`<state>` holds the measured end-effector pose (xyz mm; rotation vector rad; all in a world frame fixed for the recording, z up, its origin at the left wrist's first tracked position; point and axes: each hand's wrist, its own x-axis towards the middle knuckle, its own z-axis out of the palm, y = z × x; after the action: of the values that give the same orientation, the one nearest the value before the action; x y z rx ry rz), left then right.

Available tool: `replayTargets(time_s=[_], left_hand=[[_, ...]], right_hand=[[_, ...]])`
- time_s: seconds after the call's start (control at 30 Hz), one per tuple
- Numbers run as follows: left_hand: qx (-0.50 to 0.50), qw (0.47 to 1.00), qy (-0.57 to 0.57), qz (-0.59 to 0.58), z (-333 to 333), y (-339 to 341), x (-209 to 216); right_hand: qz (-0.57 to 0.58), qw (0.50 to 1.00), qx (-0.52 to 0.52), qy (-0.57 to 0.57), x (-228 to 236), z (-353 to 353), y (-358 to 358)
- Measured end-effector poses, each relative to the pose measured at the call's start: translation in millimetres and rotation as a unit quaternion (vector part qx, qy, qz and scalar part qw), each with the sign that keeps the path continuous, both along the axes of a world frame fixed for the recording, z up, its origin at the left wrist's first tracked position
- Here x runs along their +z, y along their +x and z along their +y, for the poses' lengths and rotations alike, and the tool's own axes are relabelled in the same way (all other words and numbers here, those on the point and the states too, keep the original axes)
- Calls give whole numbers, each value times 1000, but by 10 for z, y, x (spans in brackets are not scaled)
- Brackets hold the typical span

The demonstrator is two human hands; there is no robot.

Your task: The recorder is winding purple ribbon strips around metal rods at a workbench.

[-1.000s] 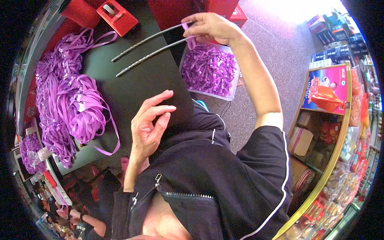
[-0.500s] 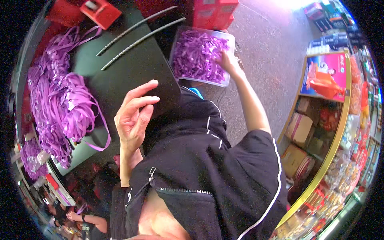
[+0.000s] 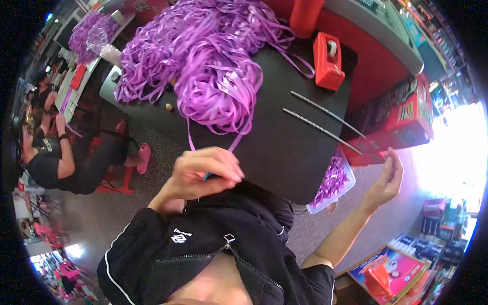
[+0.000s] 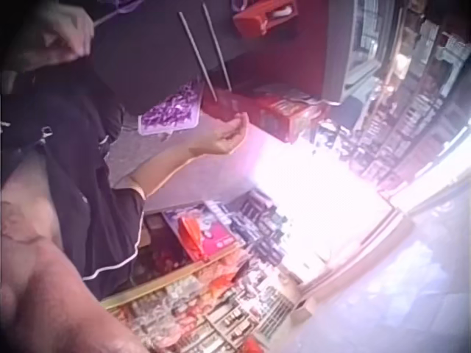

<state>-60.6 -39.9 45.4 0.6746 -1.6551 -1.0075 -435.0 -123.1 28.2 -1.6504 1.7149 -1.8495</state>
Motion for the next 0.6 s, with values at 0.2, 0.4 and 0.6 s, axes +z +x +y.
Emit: replayTargets(time_s=[0.2,0.4,0.6], left_hand=[[322,946,-11,30,84,718,-224],[404,907,87,78,231,944,-551],[395,909,86,100,345,1087,-627]], right_hand=[[130,950,279,56,848,-402,1333],[304,839,430,137,682,-1076,2291],[325,794,457,234,446,-1303,2629]])
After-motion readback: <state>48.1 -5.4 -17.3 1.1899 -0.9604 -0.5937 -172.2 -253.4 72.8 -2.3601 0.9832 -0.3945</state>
